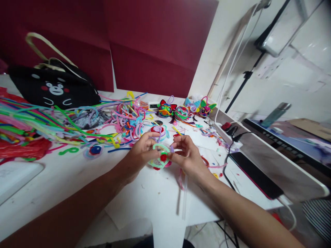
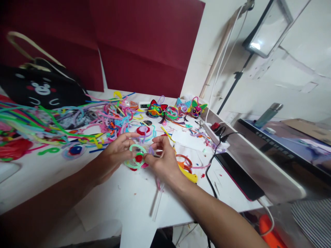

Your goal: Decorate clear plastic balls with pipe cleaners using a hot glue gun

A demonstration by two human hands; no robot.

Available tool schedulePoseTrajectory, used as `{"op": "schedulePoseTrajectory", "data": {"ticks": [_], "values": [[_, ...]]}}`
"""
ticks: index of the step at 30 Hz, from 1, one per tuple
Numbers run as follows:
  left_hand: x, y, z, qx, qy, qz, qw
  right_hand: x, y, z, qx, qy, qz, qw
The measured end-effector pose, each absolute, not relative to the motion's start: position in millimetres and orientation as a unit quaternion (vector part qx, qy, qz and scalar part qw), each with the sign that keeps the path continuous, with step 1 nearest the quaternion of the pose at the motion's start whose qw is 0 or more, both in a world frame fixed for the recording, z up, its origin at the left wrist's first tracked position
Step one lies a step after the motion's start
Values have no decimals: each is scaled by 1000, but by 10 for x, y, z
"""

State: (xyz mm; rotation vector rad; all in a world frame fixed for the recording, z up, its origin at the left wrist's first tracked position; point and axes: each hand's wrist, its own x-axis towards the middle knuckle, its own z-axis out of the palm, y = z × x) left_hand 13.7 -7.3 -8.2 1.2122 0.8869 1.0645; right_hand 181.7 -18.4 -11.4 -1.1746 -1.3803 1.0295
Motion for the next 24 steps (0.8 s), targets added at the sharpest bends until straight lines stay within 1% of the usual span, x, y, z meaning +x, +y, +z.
{"op": "schedulePoseTrajectory", "data": {"ticks": [24], "values": [[120,-54,-96,523,376,457,613,1820,-191,-113,-481,-558,439,514]]}}
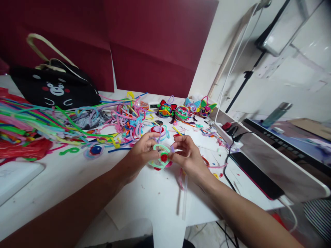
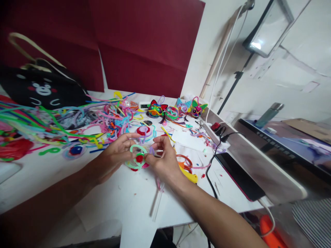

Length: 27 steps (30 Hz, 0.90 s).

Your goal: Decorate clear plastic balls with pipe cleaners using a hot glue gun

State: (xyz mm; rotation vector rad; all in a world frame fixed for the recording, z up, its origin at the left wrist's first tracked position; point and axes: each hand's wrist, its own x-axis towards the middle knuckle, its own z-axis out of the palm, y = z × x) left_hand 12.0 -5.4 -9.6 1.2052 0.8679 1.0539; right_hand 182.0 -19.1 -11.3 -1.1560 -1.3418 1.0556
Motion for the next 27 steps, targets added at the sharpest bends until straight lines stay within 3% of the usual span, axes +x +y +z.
{"op": "schedulePoseTrajectory", "data": {"ticks": [27], "values": [[108,-34,-124,519,381,446,622,1842,-172,-135,-473,-547,465,511]]}}
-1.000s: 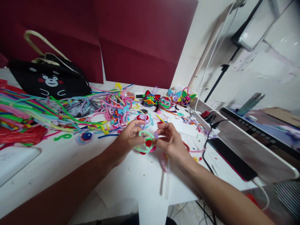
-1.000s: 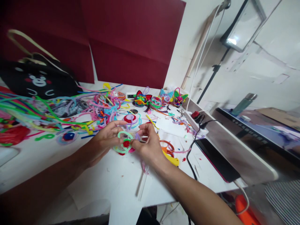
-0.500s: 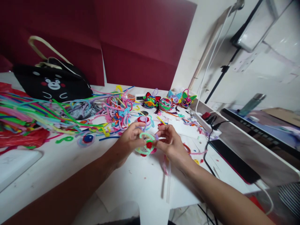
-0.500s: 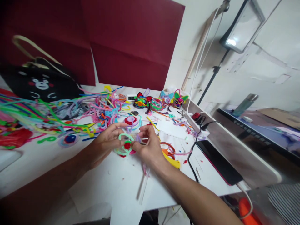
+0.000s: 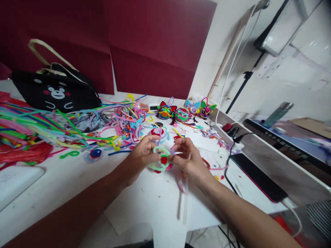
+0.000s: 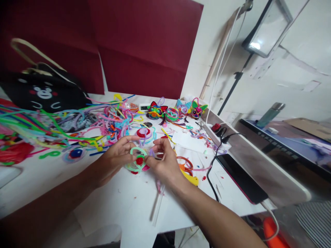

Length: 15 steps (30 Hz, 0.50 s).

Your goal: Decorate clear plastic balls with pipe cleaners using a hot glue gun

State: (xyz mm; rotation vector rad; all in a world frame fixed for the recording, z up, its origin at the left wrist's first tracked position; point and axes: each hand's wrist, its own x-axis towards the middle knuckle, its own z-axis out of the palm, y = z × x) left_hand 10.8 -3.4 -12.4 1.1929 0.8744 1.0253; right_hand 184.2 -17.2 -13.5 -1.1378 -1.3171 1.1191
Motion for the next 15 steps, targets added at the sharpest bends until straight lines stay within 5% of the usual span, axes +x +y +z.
{"op": "schedulePoseTrajectory", "data": {"ticks": [15], "values": [[113,-43,-123,518,380,447,623,1870,-188,-119,-447,-532,496,521]]}}
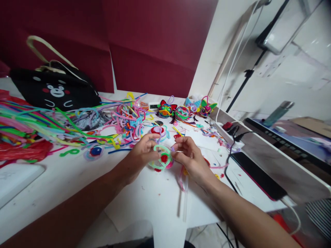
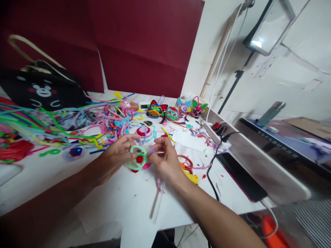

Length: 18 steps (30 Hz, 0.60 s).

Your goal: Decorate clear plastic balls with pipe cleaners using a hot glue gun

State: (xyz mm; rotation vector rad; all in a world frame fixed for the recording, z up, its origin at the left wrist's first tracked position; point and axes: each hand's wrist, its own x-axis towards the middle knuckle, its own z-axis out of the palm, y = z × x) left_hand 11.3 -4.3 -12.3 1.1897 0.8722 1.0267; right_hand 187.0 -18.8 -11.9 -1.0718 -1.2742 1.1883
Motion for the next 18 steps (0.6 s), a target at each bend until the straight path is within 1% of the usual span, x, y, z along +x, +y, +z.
{"op": "schedulePoseTrajectory", "data": {"ticks": [7,12,18], "values": [[134,-43,-72,483,386,462,636,1877,-205,-62,-450,-515,506,526],[156,-61,9,420,391,497,651,1902,-170,-59,-454,-528,481,532],[176,-23,13,370,390,537,650,1952,-171,-85,-460,-560,457,516]]}}
